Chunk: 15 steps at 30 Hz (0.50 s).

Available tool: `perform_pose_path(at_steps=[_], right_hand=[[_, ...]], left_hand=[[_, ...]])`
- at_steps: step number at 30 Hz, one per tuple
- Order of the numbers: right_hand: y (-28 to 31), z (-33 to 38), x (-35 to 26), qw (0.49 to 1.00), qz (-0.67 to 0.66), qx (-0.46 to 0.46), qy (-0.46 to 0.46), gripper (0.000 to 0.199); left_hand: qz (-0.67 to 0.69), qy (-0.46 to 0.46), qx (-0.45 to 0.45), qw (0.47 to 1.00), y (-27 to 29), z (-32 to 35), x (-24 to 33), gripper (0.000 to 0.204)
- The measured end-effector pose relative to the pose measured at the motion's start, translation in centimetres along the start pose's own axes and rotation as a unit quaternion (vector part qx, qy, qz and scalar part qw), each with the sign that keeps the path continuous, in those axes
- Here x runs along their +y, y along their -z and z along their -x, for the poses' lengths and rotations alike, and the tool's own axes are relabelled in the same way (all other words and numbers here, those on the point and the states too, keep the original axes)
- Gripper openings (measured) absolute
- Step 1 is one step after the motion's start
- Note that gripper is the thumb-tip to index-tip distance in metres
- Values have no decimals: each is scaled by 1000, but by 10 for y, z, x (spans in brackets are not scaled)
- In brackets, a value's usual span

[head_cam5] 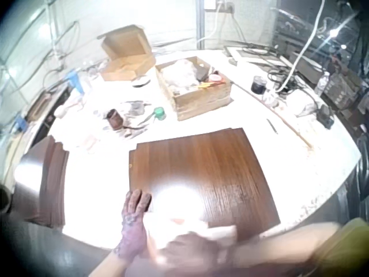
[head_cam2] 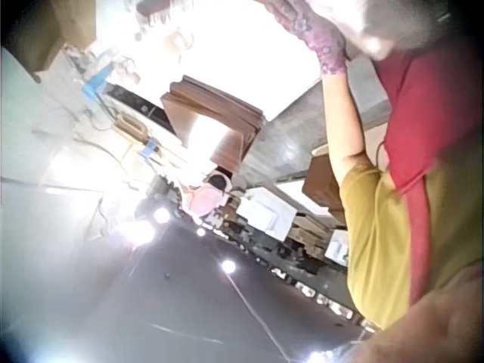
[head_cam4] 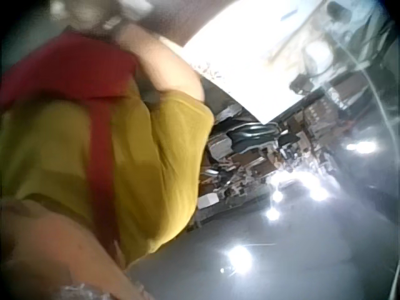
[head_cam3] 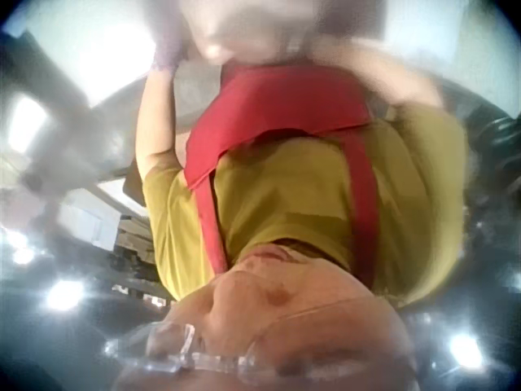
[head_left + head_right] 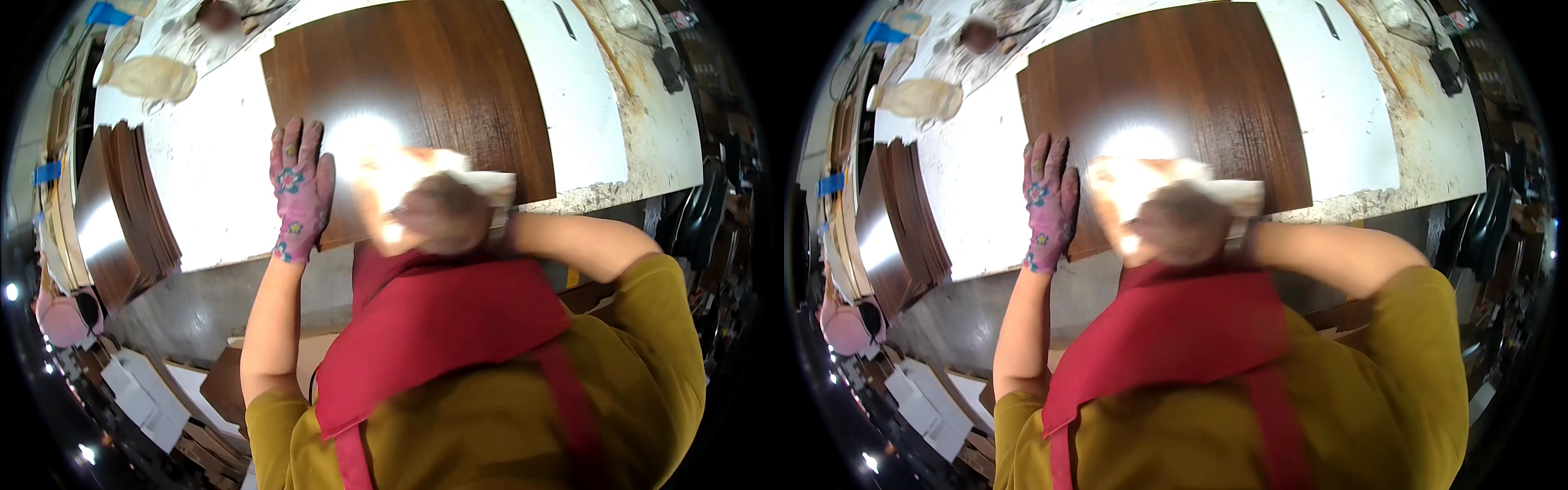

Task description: The person wipes rectangular wood panels with a cloth, applies liquid from a bottle to the cloth, and stacks the finished panels on a table.

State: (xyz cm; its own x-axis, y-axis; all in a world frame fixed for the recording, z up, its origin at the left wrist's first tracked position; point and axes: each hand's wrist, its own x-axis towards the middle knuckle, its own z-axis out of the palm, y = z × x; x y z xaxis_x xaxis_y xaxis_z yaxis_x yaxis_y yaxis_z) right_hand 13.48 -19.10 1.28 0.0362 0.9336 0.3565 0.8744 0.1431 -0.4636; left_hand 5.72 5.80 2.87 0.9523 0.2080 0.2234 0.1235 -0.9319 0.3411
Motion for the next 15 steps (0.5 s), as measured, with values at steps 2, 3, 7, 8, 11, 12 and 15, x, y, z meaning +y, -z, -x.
perform_pose_path(at_steps=[2, 3, 7, 8, 11, 12, 15], right_hand=[[-37, -81, -38, 998, -10, 36, -58, 20], [-41, -105, -48, 997, 20, 66, -36, 20], [9, -101, 3, 961, -255, -39, -98, 27], [51, -82, 24, 954, -256, -15, -153, 31], [137, -66, 49, 849, -358, 191, -338, 42], [147, -86, 37, 830, -367, 184, -377, 40], [118, -131, 11, 917, -209, 67, -334, 39]], left_hand=[[28, -32, -11, 999, -4, -1, -18, 47], [56, -41, -29, 997, 1, -1, -26, 47], [119, -30, -41, 992, 47, -1, -42, 35], [122, -3, -7, 992, 61, 1, -21, 22], [59, -91, -85, 990, 27, 22, 22, 13], [121, -136, -111, 977, -23, 38, 24, 11], [136, -246, -47, 958, -18, 8, 78, 25]])
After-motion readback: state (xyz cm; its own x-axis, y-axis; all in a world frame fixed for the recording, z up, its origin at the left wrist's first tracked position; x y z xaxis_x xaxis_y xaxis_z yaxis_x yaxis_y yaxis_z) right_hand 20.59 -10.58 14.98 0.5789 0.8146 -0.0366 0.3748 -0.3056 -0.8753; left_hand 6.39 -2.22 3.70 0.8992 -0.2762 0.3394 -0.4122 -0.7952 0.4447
